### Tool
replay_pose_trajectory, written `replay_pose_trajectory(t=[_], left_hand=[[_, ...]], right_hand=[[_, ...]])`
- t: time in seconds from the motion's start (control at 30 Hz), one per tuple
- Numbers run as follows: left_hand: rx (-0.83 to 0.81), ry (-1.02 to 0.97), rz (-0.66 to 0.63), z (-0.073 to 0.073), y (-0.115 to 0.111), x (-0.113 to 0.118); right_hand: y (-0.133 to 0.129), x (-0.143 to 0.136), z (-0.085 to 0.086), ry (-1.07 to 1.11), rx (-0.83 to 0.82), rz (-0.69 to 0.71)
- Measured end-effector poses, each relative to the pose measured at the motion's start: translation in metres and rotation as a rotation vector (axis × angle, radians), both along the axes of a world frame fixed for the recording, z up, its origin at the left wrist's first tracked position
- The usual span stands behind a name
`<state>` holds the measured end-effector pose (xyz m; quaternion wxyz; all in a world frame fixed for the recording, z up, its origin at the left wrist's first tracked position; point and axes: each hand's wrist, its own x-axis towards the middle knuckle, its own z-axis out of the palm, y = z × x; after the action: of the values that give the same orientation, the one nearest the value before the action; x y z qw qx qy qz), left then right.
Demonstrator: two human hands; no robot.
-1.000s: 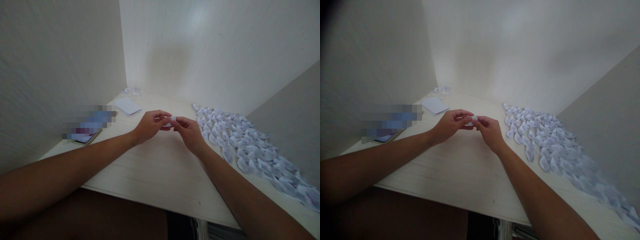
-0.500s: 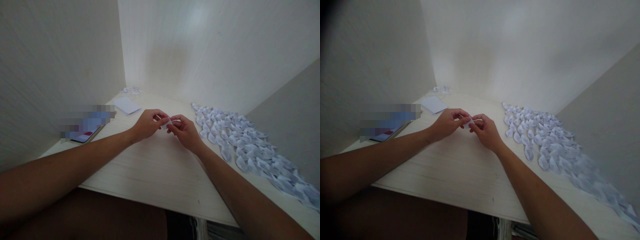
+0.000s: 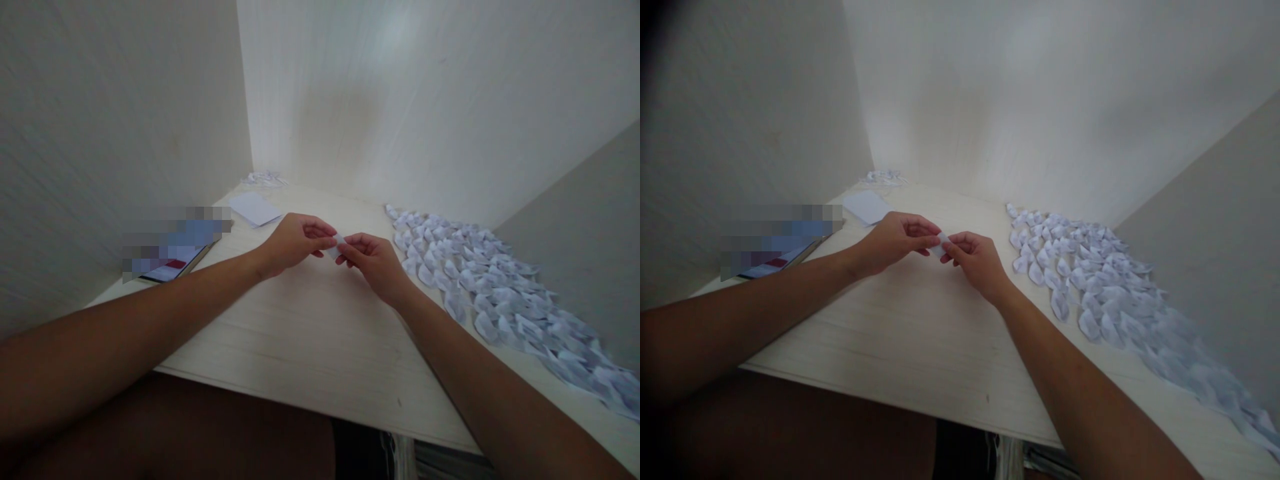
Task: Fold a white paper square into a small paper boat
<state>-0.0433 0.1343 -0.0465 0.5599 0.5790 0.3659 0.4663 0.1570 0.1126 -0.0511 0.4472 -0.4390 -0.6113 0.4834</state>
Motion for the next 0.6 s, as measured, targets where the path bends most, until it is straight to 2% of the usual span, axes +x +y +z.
replay_pose_trajectory(t=[0.23,0.33,0.4,0.5,0.6], left_hand=[[-0.17,-0.056,-0.114,0.001,0.006,-0.007],[-0.171,-0.036,-0.134,0.0,0.009,-0.012],[-0.101,0.003,-0.157,0.001,0.012,-0.015],[0.096,0.096,-0.204,0.002,0.014,-0.018],[0.296,0.162,-0.159,0.003,0.012,-0.016]], right_hand=[[0.002,0.0,-0.002,0.036,-0.032,0.022],[0.002,0.001,-0.003,0.014,-0.02,0.018],[0.003,0.002,-0.003,0.007,-0.018,0.009],[0.003,0.002,-0.002,0.057,-0.046,-0.002],[0.003,0.002,-0.001,0.151,-0.102,0.02]])
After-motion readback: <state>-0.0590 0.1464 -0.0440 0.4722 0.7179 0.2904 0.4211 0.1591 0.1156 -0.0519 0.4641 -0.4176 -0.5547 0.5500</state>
